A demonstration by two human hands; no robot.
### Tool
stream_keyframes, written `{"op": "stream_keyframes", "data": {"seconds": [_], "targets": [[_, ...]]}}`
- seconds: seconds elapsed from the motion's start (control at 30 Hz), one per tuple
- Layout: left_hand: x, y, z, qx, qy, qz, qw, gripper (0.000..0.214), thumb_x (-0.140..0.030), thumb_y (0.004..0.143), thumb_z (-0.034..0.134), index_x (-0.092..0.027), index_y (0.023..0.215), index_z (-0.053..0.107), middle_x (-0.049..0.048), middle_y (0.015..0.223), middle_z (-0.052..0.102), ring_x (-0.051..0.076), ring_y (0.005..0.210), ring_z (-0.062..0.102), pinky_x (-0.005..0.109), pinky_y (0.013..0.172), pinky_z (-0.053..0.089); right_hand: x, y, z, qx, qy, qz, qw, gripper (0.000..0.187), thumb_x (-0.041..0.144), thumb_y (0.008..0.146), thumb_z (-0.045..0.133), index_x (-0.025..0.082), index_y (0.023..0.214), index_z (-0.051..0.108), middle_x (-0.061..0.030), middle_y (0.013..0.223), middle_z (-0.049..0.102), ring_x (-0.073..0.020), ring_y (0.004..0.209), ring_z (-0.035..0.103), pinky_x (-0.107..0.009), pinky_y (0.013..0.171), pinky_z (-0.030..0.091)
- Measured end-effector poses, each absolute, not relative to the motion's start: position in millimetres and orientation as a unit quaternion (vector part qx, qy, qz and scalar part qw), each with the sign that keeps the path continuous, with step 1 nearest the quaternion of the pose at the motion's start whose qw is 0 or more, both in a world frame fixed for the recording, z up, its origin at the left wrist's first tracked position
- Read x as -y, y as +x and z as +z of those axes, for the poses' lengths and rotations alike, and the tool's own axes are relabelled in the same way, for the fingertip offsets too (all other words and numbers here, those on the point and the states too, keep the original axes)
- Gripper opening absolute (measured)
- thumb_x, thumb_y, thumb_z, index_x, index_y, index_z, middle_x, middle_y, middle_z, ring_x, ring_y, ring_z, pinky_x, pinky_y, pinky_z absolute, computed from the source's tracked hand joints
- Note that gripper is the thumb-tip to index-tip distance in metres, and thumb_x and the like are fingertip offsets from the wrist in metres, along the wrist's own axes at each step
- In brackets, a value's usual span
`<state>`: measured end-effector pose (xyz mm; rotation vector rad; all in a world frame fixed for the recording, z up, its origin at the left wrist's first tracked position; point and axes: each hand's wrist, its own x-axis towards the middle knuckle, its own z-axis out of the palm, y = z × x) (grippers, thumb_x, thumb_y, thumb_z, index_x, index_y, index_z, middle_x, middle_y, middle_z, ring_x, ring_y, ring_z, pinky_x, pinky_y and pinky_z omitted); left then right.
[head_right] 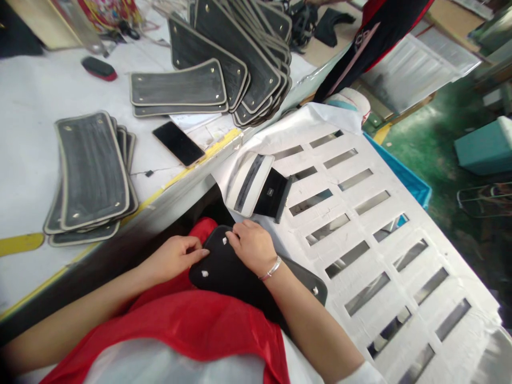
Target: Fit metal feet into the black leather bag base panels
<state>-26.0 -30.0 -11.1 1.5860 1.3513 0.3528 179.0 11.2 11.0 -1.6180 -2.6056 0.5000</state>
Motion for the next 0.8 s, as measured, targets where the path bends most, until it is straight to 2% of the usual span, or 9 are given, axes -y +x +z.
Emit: {"op": "stream_keyframes", "data": {"seconds": [0.13, 0.2, 0.27, 0.33, 0.4, 0.6, 0.8], "targets": [[30.1, -37.4, -17.3, -0.527, 0.615, 0.158, 0.565, 0.038, -0.047, 0.084, 0.048, -0.015, 0.063, 0.057, -0.0006, 0.056, 0.054, 0.011, 0.054, 0.047, 0.023, 0.053, 0.034, -8.0, 176.4, 13.5, 0.833, -0.542, 0.113, 0.018, 0.028, 0.040, 0.089, 0.047, 0.017, 0.078, 0.057, -0.0065, 0.080, 0.056, -0.0175, 0.077, 0.052, -0.029, 0.070, 0.038], [35.2, -43.7, -21.0, -0.514, 0.554, 0.174, 0.632, 0.041, -0.048, 0.086, 0.044, -0.015, 0.067, 0.058, -0.0005, 0.055, 0.054, 0.010, 0.051, 0.046, 0.022, 0.053, 0.035, -4.2, 175.9, 11.2, 0.815, -0.567, 0.101, 0.066, 0.028, 0.041, 0.085, 0.053, 0.015, 0.095, 0.058, -0.0083, 0.087, 0.057, -0.0198, 0.082, 0.053, -0.031, 0.074, 0.041], [42.4, -48.5, -23.7, -0.513, 0.502, 0.184, 0.672, 0.042, -0.049, 0.087, 0.042, -0.014, 0.070, 0.059, -0.0004, 0.055, 0.054, 0.009, 0.048, 0.043, 0.021, 0.050, 0.034, -0.3, 175.5, 6.6, 0.809, -0.566, 0.106, 0.118, 0.037, 0.039, 0.084, 0.055, 0.014, 0.112, 0.054, -0.0100, 0.097, 0.057, -0.0215, 0.089, 0.053, -0.033, 0.079, 0.043], [49.2, -51.1, -25.0, -0.520, 0.475, 0.193, 0.683, 0.042, -0.049, 0.087, 0.042, -0.014, 0.071, 0.060, -0.0003, 0.055, 0.054, 0.008, 0.046, 0.041, 0.020, 0.047, 0.031, 3.2, 174.5, 0.6, 0.827, -0.527, 0.124, 0.151, 0.033, 0.032, 0.088, 0.049, 0.017, 0.117, 0.054, -0.0104, 0.104, 0.057, -0.0214, 0.097, 0.052, -0.034, 0.087, 0.043], [53.7, -52.1, -25.2, -0.524, 0.459, 0.204, 0.688, 0.041, -0.048, 0.087, 0.043, -0.013, 0.073, 0.060, -0.0002, 0.057, 0.054, 0.007, 0.047, 0.041, 0.019, 0.046, 0.030, 5.9, 173.2, -4.8, 0.846, -0.486, 0.144, 0.167, 0.029, 0.024, 0.091, 0.042, 0.018, 0.113, 0.058, -0.0094, 0.107, 0.057, -0.0199, 0.100, 0.051, -0.034, 0.092, 0.042], [52.7, -52.7, -23.9, -0.500, 0.502, 0.216, 0.672, 0.040, -0.045, 0.088, 0.043, -0.013, 0.070, 0.059, -0.0005, 0.056, 0.055, 0.008, 0.049, 0.045, 0.019, 0.049, 0.034, 10.5, 172.2, -10.2, 0.863, -0.454, 0.146, 0.166, 0.034, 0.019, 0.092, 0.036, 0.015, 0.116, 0.059, -0.0088, 0.110, 0.058, -0.0190, 0.102, 0.050, -0.032, 0.094, 0.041], [53.1, -49.1, -22.7, -0.524, 0.620, 0.205, 0.547, 0.037, -0.046, 0.084, 0.051, -0.014, 0.067, 0.060, -0.0006, 0.061, 0.058, 0.010, 0.058, 0.050, 0.021, 0.055, 0.036, 14.2, 173.3, -12.2, 0.879, -0.431, 0.113, 0.168, 0.036, 0.015, 0.090, 0.037, 0.015, 0.120, 0.058, -0.0098, 0.112, 0.056, -0.0193, 0.103, 0.048, -0.034, 0.094, 0.042]]}}
